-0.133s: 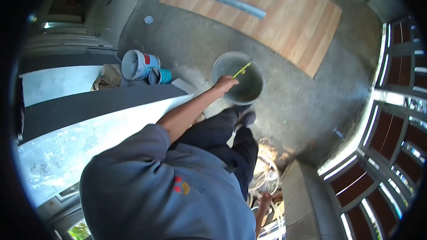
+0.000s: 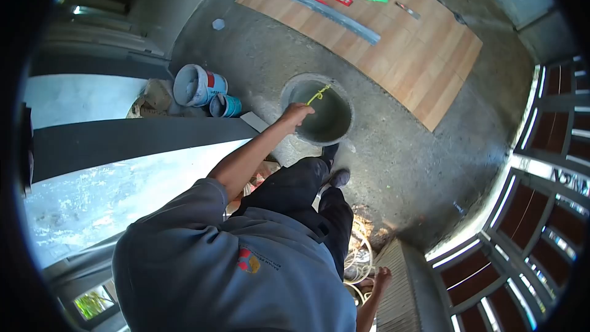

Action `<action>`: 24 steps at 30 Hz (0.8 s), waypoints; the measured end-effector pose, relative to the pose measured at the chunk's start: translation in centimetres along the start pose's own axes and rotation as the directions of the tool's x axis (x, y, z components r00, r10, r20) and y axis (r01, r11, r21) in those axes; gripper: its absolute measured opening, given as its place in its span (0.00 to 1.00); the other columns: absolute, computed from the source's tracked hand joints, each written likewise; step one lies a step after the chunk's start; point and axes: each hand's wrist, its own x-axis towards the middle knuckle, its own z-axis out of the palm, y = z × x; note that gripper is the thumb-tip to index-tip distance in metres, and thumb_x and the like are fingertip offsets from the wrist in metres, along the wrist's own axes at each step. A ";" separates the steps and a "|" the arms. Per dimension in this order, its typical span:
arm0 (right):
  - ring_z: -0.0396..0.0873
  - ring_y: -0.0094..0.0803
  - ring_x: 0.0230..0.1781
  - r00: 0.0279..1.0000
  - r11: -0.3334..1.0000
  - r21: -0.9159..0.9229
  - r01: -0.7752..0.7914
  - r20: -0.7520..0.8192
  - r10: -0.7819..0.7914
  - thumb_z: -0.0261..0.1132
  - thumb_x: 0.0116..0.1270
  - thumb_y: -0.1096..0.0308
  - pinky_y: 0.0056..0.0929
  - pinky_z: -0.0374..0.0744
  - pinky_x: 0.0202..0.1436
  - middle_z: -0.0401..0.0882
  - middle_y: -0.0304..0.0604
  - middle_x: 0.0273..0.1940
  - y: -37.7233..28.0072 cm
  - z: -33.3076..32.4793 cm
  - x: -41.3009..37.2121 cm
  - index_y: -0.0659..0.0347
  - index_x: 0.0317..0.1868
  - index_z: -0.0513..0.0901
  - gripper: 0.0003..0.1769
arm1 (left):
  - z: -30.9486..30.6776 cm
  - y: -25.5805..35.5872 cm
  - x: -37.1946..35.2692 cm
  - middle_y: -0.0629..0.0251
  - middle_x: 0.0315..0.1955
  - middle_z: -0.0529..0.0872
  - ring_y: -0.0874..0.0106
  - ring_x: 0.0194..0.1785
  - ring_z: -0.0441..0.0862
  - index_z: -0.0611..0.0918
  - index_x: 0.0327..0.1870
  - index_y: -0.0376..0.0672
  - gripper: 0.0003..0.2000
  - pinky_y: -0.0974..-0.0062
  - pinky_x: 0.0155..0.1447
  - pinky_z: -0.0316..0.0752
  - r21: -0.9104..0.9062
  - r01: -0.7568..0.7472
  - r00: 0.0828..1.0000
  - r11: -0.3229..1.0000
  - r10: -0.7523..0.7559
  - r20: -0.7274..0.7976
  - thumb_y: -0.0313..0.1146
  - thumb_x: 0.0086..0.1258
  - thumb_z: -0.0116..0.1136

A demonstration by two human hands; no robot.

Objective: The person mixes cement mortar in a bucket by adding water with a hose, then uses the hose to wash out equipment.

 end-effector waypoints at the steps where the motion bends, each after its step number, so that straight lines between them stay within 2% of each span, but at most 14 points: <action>1: 0.84 0.40 0.35 0.998 0.995 -0.084 0.056 -0.032 -0.059 0.68 0.61 0.60 0.38 0.84 0.35 0.84 0.52 0.41 -0.5 -1.1 2.7 0.62 0.49 0.82 0.20 | -2.0 1.1 -0.2 0.70 0.18 0.75 0.75 0.21 0.71 0.79 0.23 0.41 0.10 0.70 0.25 0.64 -0.053 0.029 0.999 0.998 -0.030 -0.018 0.37 0.57 0.64; 2: 0.83 0.42 0.37 0.999 0.996 -0.080 0.047 0.023 -0.045 0.67 0.61 0.60 0.37 0.84 0.42 0.83 0.52 0.38 -5.0 1.9 2.1 0.63 0.49 0.81 0.20 | -6.5 3.5 -1.1 0.74 0.16 0.68 0.79 0.18 0.64 0.75 0.21 0.44 0.10 0.72 0.21 0.57 -0.009 0.035 0.988 0.999 -0.036 -0.149 0.35 0.57 0.63; 3: 0.83 0.42 0.35 0.986 0.972 -0.167 0.163 0.053 -0.156 0.67 0.61 0.60 0.37 0.84 0.40 0.83 0.51 0.37 -5.7 0.9 3.3 0.63 0.48 0.82 0.19 | -8.4 3.2 -0.9 0.74 0.16 0.68 0.79 0.17 0.63 0.75 0.21 0.44 0.10 0.72 0.21 0.56 -0.048 0.036 0.987 0.998 -0.043 -0.157 0.35 0.57 0.63; 6: 0.81 0.39 0.29 0.997 0.988 -0.135 0.071 0.026 -0.068 0.65 0.62 0.62 0.38 0.83 0.32 0.82 0.49 0.34 -15.9 -1.4 2.8 0.61 0.48 0.82 0.16 | -13.0 3.3 1.6 0.74 0.15 0.66 0.79 0.15 0.60 0.74 0.21 0.45 0.10 0.74 0.19 0.54 -0.208 -0.008 0.984 0.978 -0.029 -0.175 0.34 0.58 0.63; 8: 0.80 0.38 0.25 0.994 0.977 -0.188 0.101 0.055 -0.092 0.64 0.63 0.64 0.38 0.83 0.26 0.81 0.47 0.32 -22.8 -2.2 1.0 0.60 0.48 0.83 0.15 | -16.3 4.0 2.8 0.74 0.14 0.65 0.79 0.15 0.60 0.74 0.21 0.45 0.10 0.75 0.18 0.54 -0.272 -0.015 0.975 0.962 -0.047 -0.218 0.32 0.58 0.63; 11: 0.78 0.33 0.21 0.965 0.904 -0.349 0.247 0.167 -0.200 0.63 0.64 0.64 0.36 0.81 0.20 0.81 0.46 0.31 -30.8 -1.0 -0.5 0.59 0.48 0.83 0.14 | -19.9 2.7 3.3 0.74 0.14 0.65 0.79 0.15 0.60 0.74 0.21 0.45 0.09 0.75 0.18 0.53 -0.362 0.028 0.953 0.932 -0.134 -0.272 0.31 0.59 0.62; 14: 0.78 0.32 0.22 0.927 0.829 -0.432 0.355 0.278 -0.252 0.63 0.65 0.63 0.33 0.82 0.21 0.80 0.45 0.31 -38.9 -0.8 -1.5 0.60 0.47 0.83 0.14 | -23.5 2.1 5.1 0.73 0.13 0.65 0.79 0.14 0.60 0.74 0.21 0.45 0.09 0.75 0.17 0.52 -0.451 0.045 0.932 0.891 -0.201 -0.303 0.29 0.59 0.62; 17: 0.79 0.34 0.22 0.880 0.777 -0.432 0.458 0.340 -0.330 0.65 0.63 0.62 0.36 0.82 0.21 0.79 0.45 0.31 -44.9 -1.5 0.8 0.61 0.48 0.82 0.15 | -26.8 2.1 6.5 0.72 0.11 0.64 0.77 0.12 0.60 0.73 0.19 0.45 0.11 0.74 0.16 0.52 -0.538 0.081 0.889 0.839 -0.305 -0.342 0.30 0.59 0.62; 18: 0.78 0.34 0.21 0.837 0.759 -0.376 0.532 0.368 -0.405 0.65 0.63 0.63 0.37 0.82 0.20 0.79 0.44 0.30 -45.0 -2.0 3.9 0.60 0.48 0.82 0.16 | -27.8 2.1 6.6 0.72 0.11 0.63 0.77 0.12 0.61 0.73 0.18 0.46 0.12 0.74 0.16 0.53 -0.571 0.084 0.878 0.817 -0.331 -0.345 0.31 0.59 0.62; 20: 0.77 0.34 0.19 0.830 0.744 -0.381 0.548 0.354 -0.430 0.65 0.63 0.63 0.37 0.80 0.18 0.77 0.44 0.28 -51.3 -4.1 7.8 0.61 0.45 0.80 0.14 | -29.9 0.7 7.2 0.72 0.10 0.63 0.77 0.12 0.61 0.72 0.18 0.47 0.13 0.74 0.16 0.56 -0.599 0.074 0.875 0.797 -0.340 -0.345 0.33 0.59 0.62; 23: 0.73 0.33 0.14 0.945 0.769 -0.553 0.322 0.243 -0.220 0.65 0.63 0.63 0.37 0.75 0.12 0.73 0.42 0.21 -64.7 -3.1 10.1 0.61 0.35 0.73 0.11 | -32.7 -0.8 8.2 0.72 0.11 0.64 0.77 0.12 0.61 0.72 0.18 0.48 0.13 0.75 0.19 0.61 -0.653 0.156 0.791 0.741 -0.490 -0.368 0.34 0.58 0.64; 24: 0.73 0.32 0.15 0.950 0.825 -0.478 0.301 0.225 -0.216 0.64 0.62 0.65 0.37 0.71 0.12 0.72 0.40 0.20 -69.8 -3.1 10.6 0.61 0.31 0.73 0.10 | -33.3 -0.4 7.6 0.72 0.11 0.64 0.77 0.13 0.61 0.72 0.18 0.48 0.13 0.75 0.19 0.62 -0.661 0.156 0.770 0.734 -0.509 -0.385 0.34 0.58 0.64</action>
